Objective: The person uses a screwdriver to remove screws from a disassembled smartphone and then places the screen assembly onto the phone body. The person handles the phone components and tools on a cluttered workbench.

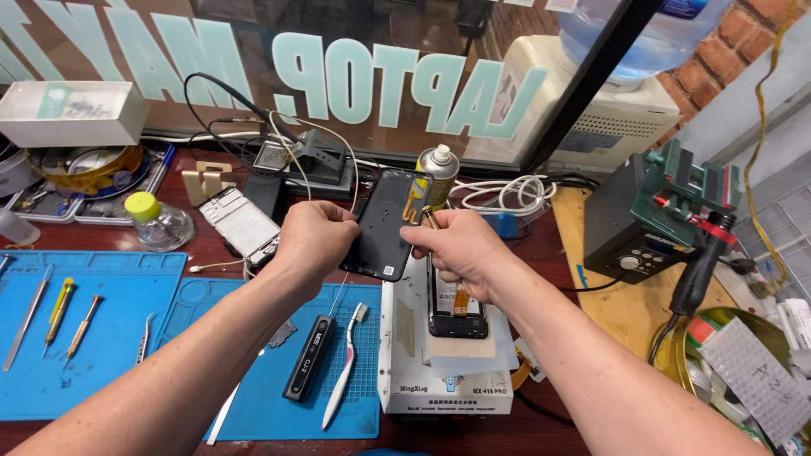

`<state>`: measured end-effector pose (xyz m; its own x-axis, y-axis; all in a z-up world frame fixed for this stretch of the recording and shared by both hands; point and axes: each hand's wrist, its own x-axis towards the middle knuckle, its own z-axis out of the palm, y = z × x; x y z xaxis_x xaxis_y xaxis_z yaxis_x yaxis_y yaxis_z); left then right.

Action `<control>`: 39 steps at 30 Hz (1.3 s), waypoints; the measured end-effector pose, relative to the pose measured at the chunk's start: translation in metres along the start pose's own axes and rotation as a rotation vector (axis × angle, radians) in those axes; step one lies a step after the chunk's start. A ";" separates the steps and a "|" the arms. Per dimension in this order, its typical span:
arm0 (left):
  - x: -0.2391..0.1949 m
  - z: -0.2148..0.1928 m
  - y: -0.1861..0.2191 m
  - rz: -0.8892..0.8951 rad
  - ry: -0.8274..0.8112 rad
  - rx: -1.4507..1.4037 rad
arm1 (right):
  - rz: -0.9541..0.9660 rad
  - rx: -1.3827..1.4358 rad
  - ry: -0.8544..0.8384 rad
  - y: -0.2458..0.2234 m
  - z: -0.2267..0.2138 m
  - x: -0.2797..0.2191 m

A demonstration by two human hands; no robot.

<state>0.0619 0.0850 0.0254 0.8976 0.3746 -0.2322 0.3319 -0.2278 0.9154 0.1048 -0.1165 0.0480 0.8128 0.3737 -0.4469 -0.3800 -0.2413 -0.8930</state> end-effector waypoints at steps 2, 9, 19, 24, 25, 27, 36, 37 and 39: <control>0.002 0.009 0.003 -0.070 -0.071 -0.201 | -0.007 0.057 0.052 0.002 -0.010 0.004; 0.015 0.053 -0.007 -0.560 -0.251 -1.043 | -0.087 0.013 0.251 0.006 -0.020 0.006; 0.034 0.091 -0.040 -0.627 -0.278 -1.308 | -0.407 -0.608 0.621 -0.005 -0.005 -0.004; 0.041 0.097 -0.050 -0.632 -0.288 -1.281 | -0.641 -0.677 0.563 0.003 0.004 -0.016; 0.043 0.096 -0.051 -0.635 -0.282 -1.279 | -0.699 -0.700 0.548 0.005 0.005 -0.019; 0.044 0.094 -0.051 -0.639 -0.273 -1.274 | -0.816 -0.745 0.518 0.009 0.007 -0.022; 0.038 0.084 -0.043 -0.661 -0.238 -1.258 | -0.926 -0.766 0.444 0.020 0.009 -0.026; 0.038 0.083 -0.043 -0.660 -0.235 -1.253 | -0.925 -0.765 0.448 0.020 0.009 -0.026; 0.038 0.083 -0.043 -0.660 -0.226 -1.245 | -0.923 -0.764 0.453 0.021 0.008 -0.024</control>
<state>0.1058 0.0343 -0.0497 0.7470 -0.0762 -0.6604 0.3394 0.8979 0.2802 0.0734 -0.1237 0.0395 0.7727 0.3756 0.5118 0.6288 -0.5637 -0.5356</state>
